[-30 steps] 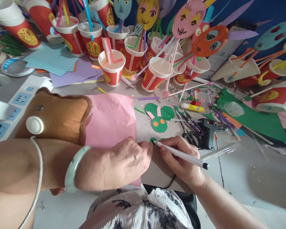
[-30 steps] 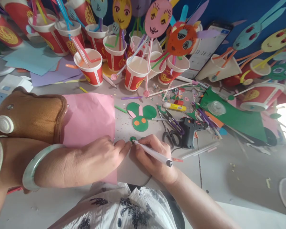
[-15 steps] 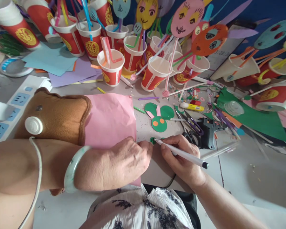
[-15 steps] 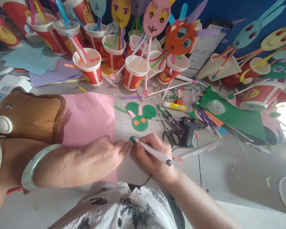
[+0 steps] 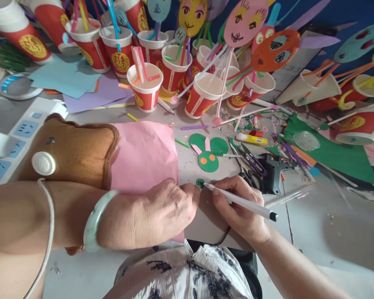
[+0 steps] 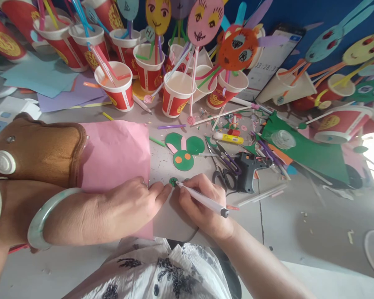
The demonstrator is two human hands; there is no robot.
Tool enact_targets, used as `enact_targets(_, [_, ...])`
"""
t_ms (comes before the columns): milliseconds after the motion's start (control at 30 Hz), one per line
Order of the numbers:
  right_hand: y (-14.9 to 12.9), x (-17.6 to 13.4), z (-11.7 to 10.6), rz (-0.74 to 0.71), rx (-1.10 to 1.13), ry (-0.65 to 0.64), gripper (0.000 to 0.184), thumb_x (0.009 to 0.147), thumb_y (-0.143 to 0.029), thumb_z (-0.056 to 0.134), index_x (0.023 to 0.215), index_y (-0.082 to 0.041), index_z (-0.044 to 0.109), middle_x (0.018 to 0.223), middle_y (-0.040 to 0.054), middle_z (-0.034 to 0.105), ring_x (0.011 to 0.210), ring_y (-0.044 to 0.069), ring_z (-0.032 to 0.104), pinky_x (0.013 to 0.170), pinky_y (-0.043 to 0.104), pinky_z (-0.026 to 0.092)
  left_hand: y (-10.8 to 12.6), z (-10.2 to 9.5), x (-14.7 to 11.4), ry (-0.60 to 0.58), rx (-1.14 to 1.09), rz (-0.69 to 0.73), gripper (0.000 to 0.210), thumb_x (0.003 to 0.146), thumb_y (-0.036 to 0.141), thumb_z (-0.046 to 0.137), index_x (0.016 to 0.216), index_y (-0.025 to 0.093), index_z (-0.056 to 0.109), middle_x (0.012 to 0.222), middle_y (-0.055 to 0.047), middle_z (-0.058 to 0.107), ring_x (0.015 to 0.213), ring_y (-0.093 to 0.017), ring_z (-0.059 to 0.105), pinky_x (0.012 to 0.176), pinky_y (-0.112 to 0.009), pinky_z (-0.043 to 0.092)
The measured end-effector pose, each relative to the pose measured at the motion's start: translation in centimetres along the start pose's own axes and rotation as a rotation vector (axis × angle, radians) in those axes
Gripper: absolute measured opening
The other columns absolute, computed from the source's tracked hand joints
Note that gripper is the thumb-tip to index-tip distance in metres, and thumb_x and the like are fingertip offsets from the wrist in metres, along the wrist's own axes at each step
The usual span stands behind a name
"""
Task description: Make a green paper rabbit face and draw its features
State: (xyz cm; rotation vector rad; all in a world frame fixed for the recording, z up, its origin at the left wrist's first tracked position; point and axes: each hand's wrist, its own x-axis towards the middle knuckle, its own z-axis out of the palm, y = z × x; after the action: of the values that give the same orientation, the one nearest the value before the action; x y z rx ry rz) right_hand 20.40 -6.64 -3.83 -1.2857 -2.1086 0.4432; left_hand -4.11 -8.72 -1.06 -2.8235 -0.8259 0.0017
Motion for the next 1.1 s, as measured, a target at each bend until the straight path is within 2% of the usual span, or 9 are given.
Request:
enact_targets(167, [-0.4, 0.3, -0.1, 0.070, 0.009, -0.030, 0.010, 0.087, -0.019, 0.063, 0.082, -0.025, 0.056, 0.060, -0.0048, 0.069, 0.044, 0.010, 0.059, 0.046, 0.021, 0.046, 0.1, 0.1, 0.1, -0.010, -0.028, -0.005, 0.029, 0.100, 0.006, 0.044, 0.123, 0.013, 0.060, 0.099, -0.005, 0.060, 0.074, -0.015, 0.048, 0.068, -0.035, 0.039])
enact_targets(333, [-0.4, 0.2, -0.2, 0.096, 0.055, -0.058, 0.009, 0.086, -0.019, 0.061, 0.083, -0.026, 0.055, 0.073, 0.0004, 0.078, 0.057, 0.015, 0.071, 0.051, 0.024, 0.051, -0.1, -0.2, 0.1, -0.019, -0.010, 0.000, 0.031, 0.101, 0.006, 0.041, 0.123, 0.014, 0.060, 0.097, -0.004, 0.058, 0.072, -0.015, 0.047, 0.065, -0.034, 0.039])
enact_targets(500, [-0.4, 0.3, 0.0, 0.101, 0.033, -0.011, 0.009, 0.087, -0.022, 0.064, 0.081, -0.025, 0.057, 0.059, -0.0041, 0.069, 0.043, 0.011, 0.057, 0.045, 0.023, 0.045, -0.3, -0.4, -0.1, 0.011, 0.013, 0.013, 0.030, 0.101, 0.006, 0.043, 0.123, 0.013, 0.061, 0.098, -0.005, 0.058, 0.074, -0.015, 0.048, 0.067, -0.034, 0.041])
enact_targets(600, [-0.5, 0.3, 0.1, 0.079, 0.030, -0.008, 0.012, 0.087, -0.019, 0.066, 0.081, -0.025, 0.057, 0.056, -0.0061, 0.066, 0.040, 0.009, 0.054, 0.043, 0.022, 0.043, -0.2, -0.4, 0.0, 0.003, 0.010, 0.005, 0.030, 0.100, 0.005, 0.042, 0.121, 0.013, 0.061, 0.097, -0.004, 0.058, 0.073, -0.015, 0.048, 0.066, -0.034, 0.040])
enact_targets(733, [-0.1, -0.4, 0.0, 0.059, 0.004, 0.096, 0.008, 0.087, -0.021, 0.068, 0.086, -0.025, 0.061, 0.065, -0.0033, 0.071, 0.050, 0.013, 0.064, 0.049, 0.025, 0.050, -0.2, -0.7, 0.1, -0.023, 0.005, -0.006, 0.027, 0.099, 0.004, 0.044, 0.117, 0.014, 0.062, 0.095, -0.003, 0.059, 0.070, -0.014, 0.047, 0.063, -0.035, 0.038])
enact_targets(800, [0.4, -0.8, -0.1, 0.092, -0.038, 0.186, 0.006, 0.087, -0.024, 0.069, 0.088, -0.025, 0.063, 0.072, -0.0002, 0.075, 0.059, 0.017, 0.070, 0.054, 0.028, 0.053, -0.2, -0.9, 0.2, -0.019, 0.034, -0.028, 0.026, 0.099, 0.004, 0.046, 0.116, 0.014, 0.062, 0.092, -0.002, 0.059, 0.068, -0.013, 0.046, 0.060, -0.035, 0.037])
enact_targets(900, [1.3, -1.2, -0.5, 0.170, -0.064, 0.264, 0.007, 0.087, -0.029, 0.070, 0.086, -0.026, 0.063, 0.077, 0.0027, 0.076, 0.065, 0.021, 0.072, 0.056, 0.032, 0.054, -0.3, -1.3, 0.3, 0.016, 0.076, -0.021, 0.022, 0.098, 0.004, 0.048, 0.110, 0.015, 0.064, 0.092, -0.002, 0.060, 0.067, -0.013, 0.046, 0.061, -0.034, 0.037])
enact_targets(1000, [2.1, -1.3, -1.0, 0.248, -0.022, 0.270, 0.009, 0.086, -0.031, 0.069, 0.084, -0.025, 0.063, 0.077, 0.0031, 0.074, 0.066, 0.021, 0.070, 0.055, 0.033, 0.053, -0.4, -1.4, 0.3, 0.044, 0.090, 0.007, 0.018, 0.099, 0.006, 0.049, 0.103, 0.015, 0.064, 0.091, -0.001, 0.060, 0.067, -0.012, 0.046, 0.065, -0.033, 0.040])
enact_targets(1100, [2.1, -1.1, -1.6, 0.256, 0.056, 0.224, 0.008, 0.086, -0.027, 0.067, 0.080, -0.025, 0.061, 0.075, 0.0016, 0.072, 0.063, 0.019, 0.066, 0.055, 0.031, 0.051, -0.3, -1.2, 0.2, 0.046, 0.101, -0.018, 0.016, 0.098, 0.006, 0.050, 0.101, 0.016, 0.063, 0.089, 0.000, 0.058, 0.066, -0.012, 0.046, 0.064, -0.034, 0.039])
